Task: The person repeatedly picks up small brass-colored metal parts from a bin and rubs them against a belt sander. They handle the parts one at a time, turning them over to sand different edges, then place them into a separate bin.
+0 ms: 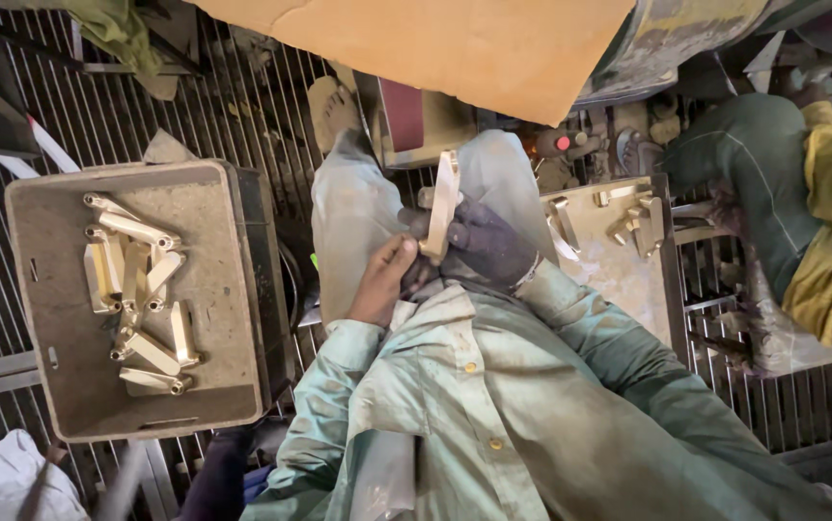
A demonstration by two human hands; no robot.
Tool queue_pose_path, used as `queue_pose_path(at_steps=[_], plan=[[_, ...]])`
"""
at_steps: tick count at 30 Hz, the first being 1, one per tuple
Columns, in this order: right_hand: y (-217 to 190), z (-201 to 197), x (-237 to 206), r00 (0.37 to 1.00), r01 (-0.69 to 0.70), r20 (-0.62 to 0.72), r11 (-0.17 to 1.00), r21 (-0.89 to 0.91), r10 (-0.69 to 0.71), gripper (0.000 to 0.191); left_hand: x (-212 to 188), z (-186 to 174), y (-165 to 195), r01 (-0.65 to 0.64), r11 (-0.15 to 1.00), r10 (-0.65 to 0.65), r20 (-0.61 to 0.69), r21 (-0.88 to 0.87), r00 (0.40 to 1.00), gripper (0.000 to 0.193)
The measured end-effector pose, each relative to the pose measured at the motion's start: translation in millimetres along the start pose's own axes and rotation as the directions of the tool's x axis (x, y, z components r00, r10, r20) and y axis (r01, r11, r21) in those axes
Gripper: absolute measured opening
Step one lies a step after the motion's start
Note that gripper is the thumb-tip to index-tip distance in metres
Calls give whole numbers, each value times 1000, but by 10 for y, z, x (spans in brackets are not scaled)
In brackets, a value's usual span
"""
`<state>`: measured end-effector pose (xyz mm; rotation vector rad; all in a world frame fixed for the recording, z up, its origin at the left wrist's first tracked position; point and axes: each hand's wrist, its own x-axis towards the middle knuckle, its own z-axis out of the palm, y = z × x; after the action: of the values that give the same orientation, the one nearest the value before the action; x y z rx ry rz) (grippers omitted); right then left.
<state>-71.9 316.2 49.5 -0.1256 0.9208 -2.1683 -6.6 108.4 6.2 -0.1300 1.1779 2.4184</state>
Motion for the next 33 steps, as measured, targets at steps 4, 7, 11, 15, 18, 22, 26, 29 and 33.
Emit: queue_pose_path(at_steps=[4,7,11,15,18,22,26,29,33], plan=[[-32,32,24,996,-81,43,995,56,79,74,-18,64,56,94,988,-80,-109,125,991,33],[-84,40,49,997,-74,-35,990,-121,70,74,-12,109,77,52,968,-19,-135,244,991,33],[-64,46,70,998,-47,-30,999,-5,47,68,9,149,42,16,938,53,-189,346,981,32],[-12,-6,61,998,-52,-42,999,8,53,62,7,120,22,-56,914,120,-138,403,983,30],[0,-53,45,996,-49,-80,993,-104,40,61,-21,30,78,28,744,117,-172,667,978,27],[-5,-67,41,996,-48,-81,986,-162,35,60,-10,-154,229,-58,870,184,-215,490,959,26],[-13,-54,62,981,-125,-166,981,-145,100,63,96,-324,400,-61,923,198,-330,381,923,31],[-16,-38,79,980,-149,-144,986,-81,136,62,209,-354,467,-108,929,215,-277,354,936,36],[-35,-17,98,997,-49,-76,936,-347,24,61,469,-332,472,-143,922,215,-170,361,962,39]])
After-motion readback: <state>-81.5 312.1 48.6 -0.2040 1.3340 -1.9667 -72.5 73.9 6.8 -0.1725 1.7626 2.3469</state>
